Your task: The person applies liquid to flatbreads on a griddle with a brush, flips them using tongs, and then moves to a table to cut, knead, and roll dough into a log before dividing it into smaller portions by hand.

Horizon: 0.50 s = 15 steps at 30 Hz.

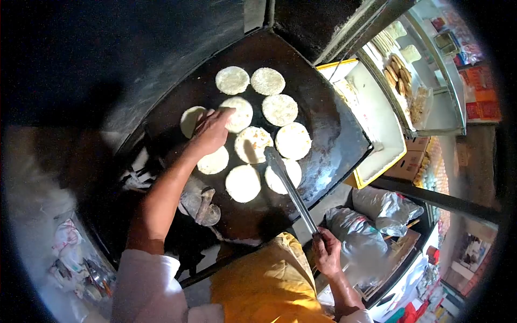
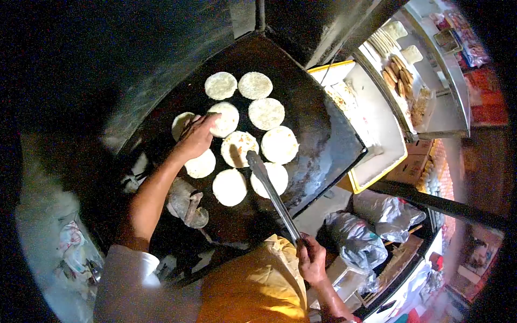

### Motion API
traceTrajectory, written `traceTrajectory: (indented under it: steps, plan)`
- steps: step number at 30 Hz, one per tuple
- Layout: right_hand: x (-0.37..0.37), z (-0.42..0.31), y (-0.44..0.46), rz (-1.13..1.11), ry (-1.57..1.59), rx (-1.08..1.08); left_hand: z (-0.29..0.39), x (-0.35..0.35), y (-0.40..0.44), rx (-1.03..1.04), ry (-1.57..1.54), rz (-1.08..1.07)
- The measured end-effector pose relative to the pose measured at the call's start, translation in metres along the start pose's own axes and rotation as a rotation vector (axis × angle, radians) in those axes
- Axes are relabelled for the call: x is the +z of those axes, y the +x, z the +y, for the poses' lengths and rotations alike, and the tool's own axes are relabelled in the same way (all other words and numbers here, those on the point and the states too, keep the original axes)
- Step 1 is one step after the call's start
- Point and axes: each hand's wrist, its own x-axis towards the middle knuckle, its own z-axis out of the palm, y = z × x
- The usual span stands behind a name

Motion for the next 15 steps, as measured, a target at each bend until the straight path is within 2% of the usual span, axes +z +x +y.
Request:
traceTrajectory:
  steps: [3, 6, 8, 9, 10, 12, 13, 14, 15]
  plan:
    - [-0.006, 0.000, -0.012, 0.081, 0.066, -0.081, 0.003, -0.007, 0.019, -0.060, -0.094, -0.067]
    - [-0.015, 0.004, -0.025, 0.197, 0.038, -0.079, -0.012, -0.008, 0.041, -0.026, -0.105, 0.194]
    - [-0.016, -0.005, -0.035, 0.287, 0.167, -0.026, -0.022, -0.007, 0.060, 0.059, 0.203, 0.290]
    - [-0.021, 0.010, -0.037, 0.323, 0.178, -0.071, -0.020, -0.009, 0.068, 0.100, 0.259, 0.315]
    - [-0.025, 0.019, -0.038, 0.333, 0.177, -0.072, -0.026, -0.003, 0.077, 0.107, 0.251, 0.315]
    - [-0.031, 0.036, -0.039, 0.329, 0.067, -0.037, -0.044, 0.013, 0.096, 0.268, 0.406, 0.266]
    - [-0.034, 0.051, -0.039, 0.339, 0.118, -0.008, -0.052, 0.017, 0.105, 0.306, 0.401, 0.262]
    - [-0.032, 0.054, -0.039, 0.342, 0.123, -0.008, -0.050, 0.012, 0.111, 0.312, 0.403, 0.261]
    - [-0.029, 0.056, -0.039, 0.364, 0.126, -0.012, -0.049, 0.006, 0.115, 0.214, 0.368, 0.215]
